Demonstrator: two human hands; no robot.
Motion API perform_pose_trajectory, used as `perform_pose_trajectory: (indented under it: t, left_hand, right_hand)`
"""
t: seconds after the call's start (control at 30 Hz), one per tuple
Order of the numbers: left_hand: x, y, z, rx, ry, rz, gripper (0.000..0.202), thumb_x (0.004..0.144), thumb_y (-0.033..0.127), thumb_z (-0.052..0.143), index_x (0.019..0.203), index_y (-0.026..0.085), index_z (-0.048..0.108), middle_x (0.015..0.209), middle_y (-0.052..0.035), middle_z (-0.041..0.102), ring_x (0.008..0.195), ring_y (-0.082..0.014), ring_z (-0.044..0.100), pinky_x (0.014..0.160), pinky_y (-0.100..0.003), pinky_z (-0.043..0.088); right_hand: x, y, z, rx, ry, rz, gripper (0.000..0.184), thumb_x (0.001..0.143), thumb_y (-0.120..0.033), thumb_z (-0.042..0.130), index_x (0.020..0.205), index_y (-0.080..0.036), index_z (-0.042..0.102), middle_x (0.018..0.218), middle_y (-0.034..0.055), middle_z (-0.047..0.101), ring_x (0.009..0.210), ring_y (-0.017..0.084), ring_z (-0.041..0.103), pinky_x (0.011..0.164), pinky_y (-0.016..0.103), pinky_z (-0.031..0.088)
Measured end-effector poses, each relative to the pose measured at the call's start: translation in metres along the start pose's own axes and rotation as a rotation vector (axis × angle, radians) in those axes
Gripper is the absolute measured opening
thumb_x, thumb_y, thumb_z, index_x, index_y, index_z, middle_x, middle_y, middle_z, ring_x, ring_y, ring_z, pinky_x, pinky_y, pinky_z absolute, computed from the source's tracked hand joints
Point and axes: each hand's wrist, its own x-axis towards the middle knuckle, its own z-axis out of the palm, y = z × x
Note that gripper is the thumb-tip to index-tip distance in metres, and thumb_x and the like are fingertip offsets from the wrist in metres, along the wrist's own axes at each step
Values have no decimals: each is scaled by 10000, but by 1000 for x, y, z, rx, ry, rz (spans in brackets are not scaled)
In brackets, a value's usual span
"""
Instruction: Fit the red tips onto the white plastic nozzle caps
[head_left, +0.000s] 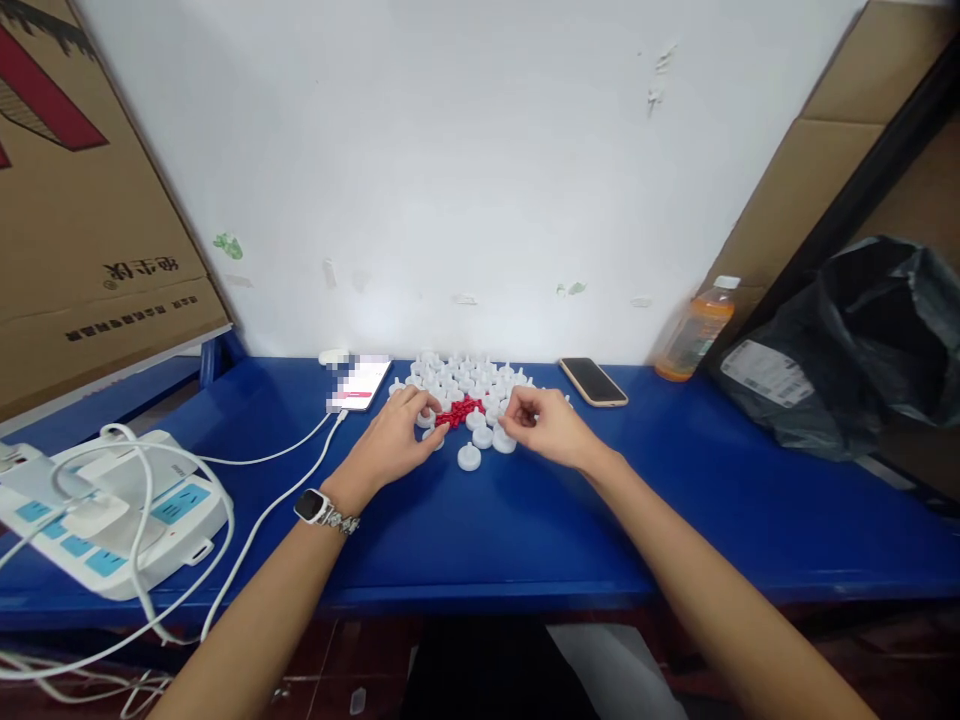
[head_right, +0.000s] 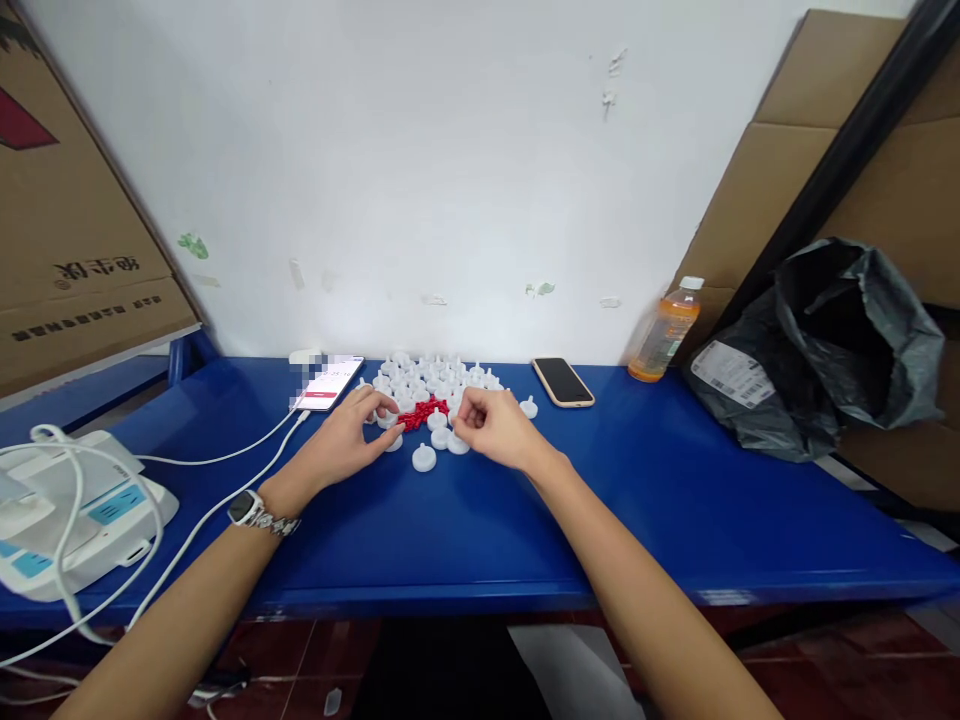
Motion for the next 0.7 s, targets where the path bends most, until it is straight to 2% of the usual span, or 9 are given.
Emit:
perform_pose_trajectory:
  t: [0.07, 0.17, 0.3, 0.4, 0.53, 0.7]
  left_hand:
    - [0, -5, 3, -15, -40, -26, 256, 887, 437, 584, 971, 199, 627, 967, -56, 599, 923, -224, 576, 824, -377, 484]
    - [0, -10, 4, -57, -88, -63, 270, 840, 450, 639, 934, 199, 673, 928, -52, 627, 862, -211, 591, 781, -351, 487]
    - [0, -16, -2, -171, -159, -135, 292, 811, 469, 668, 922, 204, 722, 890, -47, 668, 786, -190, 614, 735, -321, 489]
    - [-1, -17, -9, -247, -191, -135, 292, 833, 475, 640, 883, 205, 739, 895, -53, 687, 783, -189, 628, 726, -314, 486]
    - [-2, -17, -13, -245, -140, -103, 289, 878, 460, 580, 884, 201, 706, 921, -55, 686, 814, -195, 631, 719, -312, 476]
    - [-3, -14, -12, -308, -79, -131, 268, 951, 432, 457, 955, 206, 601, 880, -33, 675, 781, -182, 619, 693, -303, 474]
  right_hand:
    - [-5, 3, 2, -80, -111, -8, 150, 776, -188, 618, 661, -194, 523, 581, -34, 566, 534, 101, 500, 530, 232, 364]
    - [-8, 4, 7, -193, -167, -47, 112, 794, -173, 598, 695, -191, 549, 624, -27, 593, 568, 104, 528, 555, 233, 365]
    - [-5, -2, 9, -343, -95, -94, 101, 831, -271, 636, 783, -192, 594, 672, -16, 592, 614, 122, 529, 608, 258, 358]
    - [7, -11, 13, -461, -27, -176, 131, 873, -313, 609, 827, -193, 635, 755, 14, 604, 739, 159, 552, 732, 306, 366]
    - [32, -21, 31, -609, -157, -204, 144, 878, -325, 616, 856, -209, 699, 904, 68, 634, 950, 235, 530, 863, 379, 323]
    - [53, -19, 53, -737, -271, -178, 156, 835, -346, 666, 821, -200, 719, 937, 101, 624, 983, 274, 493, 866, 413, 298]
